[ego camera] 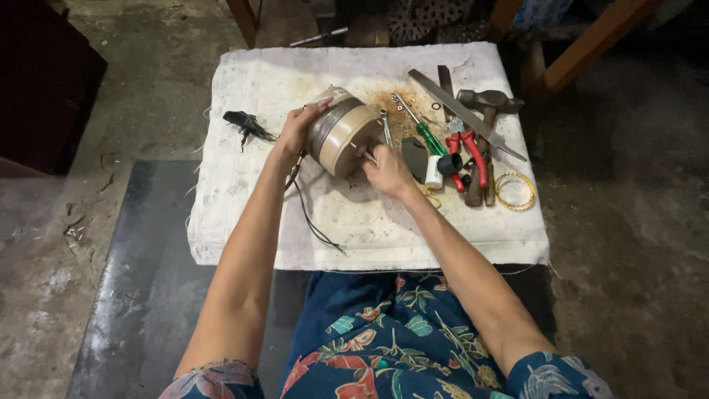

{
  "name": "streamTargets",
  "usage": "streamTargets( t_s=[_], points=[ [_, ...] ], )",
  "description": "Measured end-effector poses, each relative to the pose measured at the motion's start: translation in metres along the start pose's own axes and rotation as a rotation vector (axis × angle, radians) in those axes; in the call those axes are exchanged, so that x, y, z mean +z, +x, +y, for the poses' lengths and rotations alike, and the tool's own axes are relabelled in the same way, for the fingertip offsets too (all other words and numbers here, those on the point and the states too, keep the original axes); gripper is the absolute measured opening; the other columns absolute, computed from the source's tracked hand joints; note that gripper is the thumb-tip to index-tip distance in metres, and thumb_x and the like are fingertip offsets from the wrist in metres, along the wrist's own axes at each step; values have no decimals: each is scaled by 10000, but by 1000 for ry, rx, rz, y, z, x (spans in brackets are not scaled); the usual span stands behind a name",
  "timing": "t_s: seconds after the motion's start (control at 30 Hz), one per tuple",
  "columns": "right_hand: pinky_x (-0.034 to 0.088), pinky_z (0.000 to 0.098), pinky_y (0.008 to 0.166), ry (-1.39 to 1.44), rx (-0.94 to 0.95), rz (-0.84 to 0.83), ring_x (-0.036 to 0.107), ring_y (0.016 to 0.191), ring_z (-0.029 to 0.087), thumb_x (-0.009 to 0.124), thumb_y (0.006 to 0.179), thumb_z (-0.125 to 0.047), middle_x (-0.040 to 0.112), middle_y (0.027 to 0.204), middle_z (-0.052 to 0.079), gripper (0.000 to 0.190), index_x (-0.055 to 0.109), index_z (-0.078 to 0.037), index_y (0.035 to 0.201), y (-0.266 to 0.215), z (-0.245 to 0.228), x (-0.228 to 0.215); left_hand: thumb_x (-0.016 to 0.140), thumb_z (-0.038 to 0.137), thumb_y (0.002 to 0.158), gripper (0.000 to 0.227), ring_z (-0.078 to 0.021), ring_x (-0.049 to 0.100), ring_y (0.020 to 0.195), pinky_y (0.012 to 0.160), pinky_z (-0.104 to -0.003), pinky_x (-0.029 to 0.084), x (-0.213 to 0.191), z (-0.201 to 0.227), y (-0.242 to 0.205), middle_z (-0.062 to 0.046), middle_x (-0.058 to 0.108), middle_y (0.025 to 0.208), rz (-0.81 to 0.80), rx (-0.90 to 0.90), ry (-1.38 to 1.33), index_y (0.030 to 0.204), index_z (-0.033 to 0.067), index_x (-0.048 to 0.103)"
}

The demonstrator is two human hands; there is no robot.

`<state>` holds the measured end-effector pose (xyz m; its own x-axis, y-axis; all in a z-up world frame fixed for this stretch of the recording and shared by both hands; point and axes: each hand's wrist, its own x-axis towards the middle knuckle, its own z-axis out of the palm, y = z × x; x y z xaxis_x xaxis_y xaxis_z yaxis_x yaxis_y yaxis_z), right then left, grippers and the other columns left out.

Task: The person works on a cylindrical electric motor placed on a white cloth on the floor. They use a small metal tool to adjust or tighten components on the motor's casing and shaft, rotating the motor to access different sides.

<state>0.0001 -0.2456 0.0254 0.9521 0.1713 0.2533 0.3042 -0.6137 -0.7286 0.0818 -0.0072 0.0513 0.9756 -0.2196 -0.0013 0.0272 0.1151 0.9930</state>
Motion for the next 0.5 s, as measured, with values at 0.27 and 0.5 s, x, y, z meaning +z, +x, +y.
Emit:
streamTargets(
  t_s=[0.27,0.5],
  points=[
    [541,557,785,-233,-58,71,685,844,479,681,842,-177,679,850,314,245,629,54,905,-21,-29,-5,997,509,491,1514,-428,460,1354,1155,-466,385,46,-4,-97,-294,418,1453,310,746,659,1602,-25,118],
    [541,549,665,-354,-131,222,676,804,435,668,918,-204,625,945,233,271,528,0,1027,-63,-59,-5,932,582,651,1481,-491,411,1425,1229,-507,334,45,-17,-119,-322,384,1545,402,674,841,1639,-57,32]
  ],
)
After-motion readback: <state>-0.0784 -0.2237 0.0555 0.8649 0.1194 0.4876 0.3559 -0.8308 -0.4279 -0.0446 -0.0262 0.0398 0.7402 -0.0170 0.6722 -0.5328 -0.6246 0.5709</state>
